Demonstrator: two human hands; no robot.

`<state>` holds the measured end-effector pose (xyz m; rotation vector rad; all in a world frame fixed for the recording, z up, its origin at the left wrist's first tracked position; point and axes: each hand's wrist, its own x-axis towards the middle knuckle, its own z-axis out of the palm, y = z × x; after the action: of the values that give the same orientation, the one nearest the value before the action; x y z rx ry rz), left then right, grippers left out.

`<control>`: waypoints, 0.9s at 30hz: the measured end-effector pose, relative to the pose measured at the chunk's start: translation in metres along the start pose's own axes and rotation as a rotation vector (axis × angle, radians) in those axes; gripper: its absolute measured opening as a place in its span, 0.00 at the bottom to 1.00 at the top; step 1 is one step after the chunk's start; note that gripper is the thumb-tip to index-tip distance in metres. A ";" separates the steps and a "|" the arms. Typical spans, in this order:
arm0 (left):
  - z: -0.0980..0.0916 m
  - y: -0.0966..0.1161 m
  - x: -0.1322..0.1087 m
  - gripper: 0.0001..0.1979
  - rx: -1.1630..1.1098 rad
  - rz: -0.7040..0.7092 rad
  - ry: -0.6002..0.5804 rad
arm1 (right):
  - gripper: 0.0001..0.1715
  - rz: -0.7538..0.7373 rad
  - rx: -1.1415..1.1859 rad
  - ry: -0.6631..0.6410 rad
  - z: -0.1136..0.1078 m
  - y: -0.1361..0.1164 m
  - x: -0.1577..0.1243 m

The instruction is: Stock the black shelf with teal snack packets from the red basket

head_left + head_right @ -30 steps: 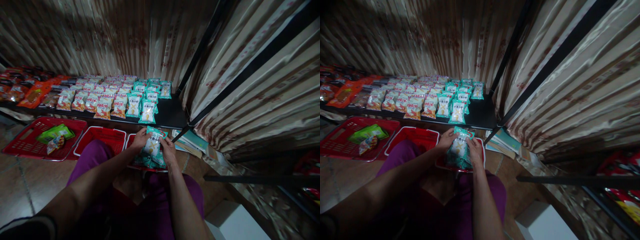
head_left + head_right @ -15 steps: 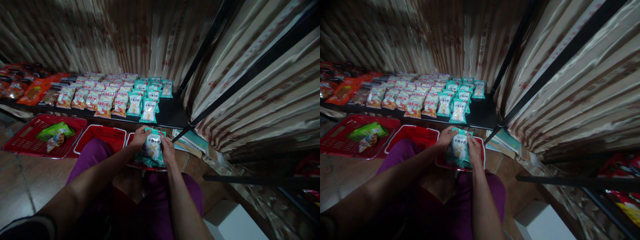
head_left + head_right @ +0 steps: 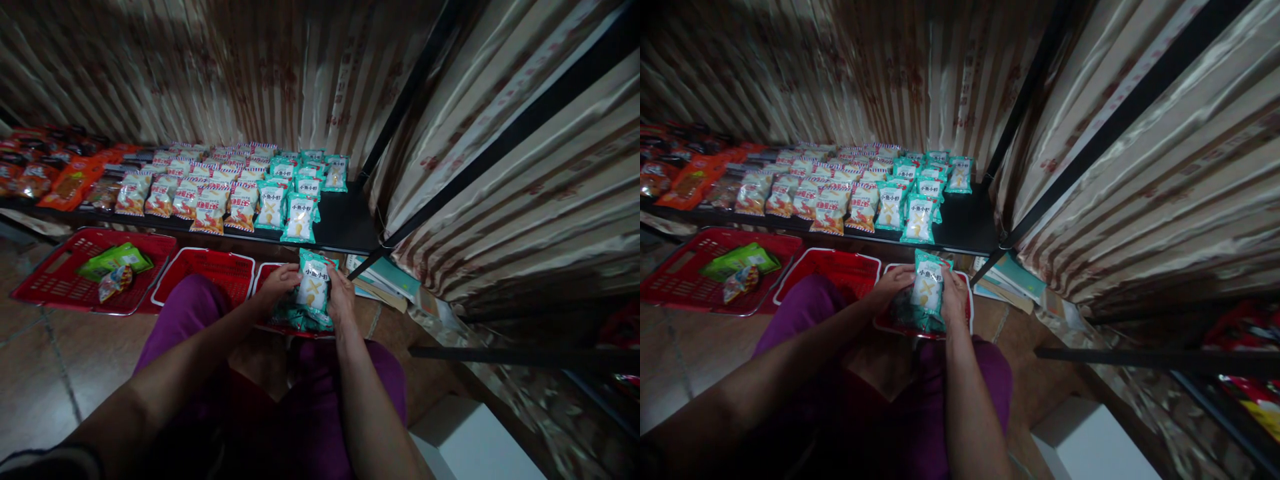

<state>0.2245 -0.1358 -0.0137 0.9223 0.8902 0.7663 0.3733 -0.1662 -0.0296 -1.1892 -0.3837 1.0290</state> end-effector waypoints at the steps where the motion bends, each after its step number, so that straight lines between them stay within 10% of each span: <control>1: 0.000 -0.003 -0.002 0.30 -0.016 -0.006 -0.018 | 0.21 -0.001 -0.003 0.008 0.000 0.000 0.000; 27: 0.004 0.012 -0.002 0.22 -0.137 0.109 0.218 | 0.32 0.172 -0.071 -0.346 -0.017 -0.004 -0.029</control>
<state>0.2254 -0.1336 -0.0009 0.7805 0.9703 1.0236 0.3722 -0.2002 -0.0255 -1.1215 -0.5999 1.3870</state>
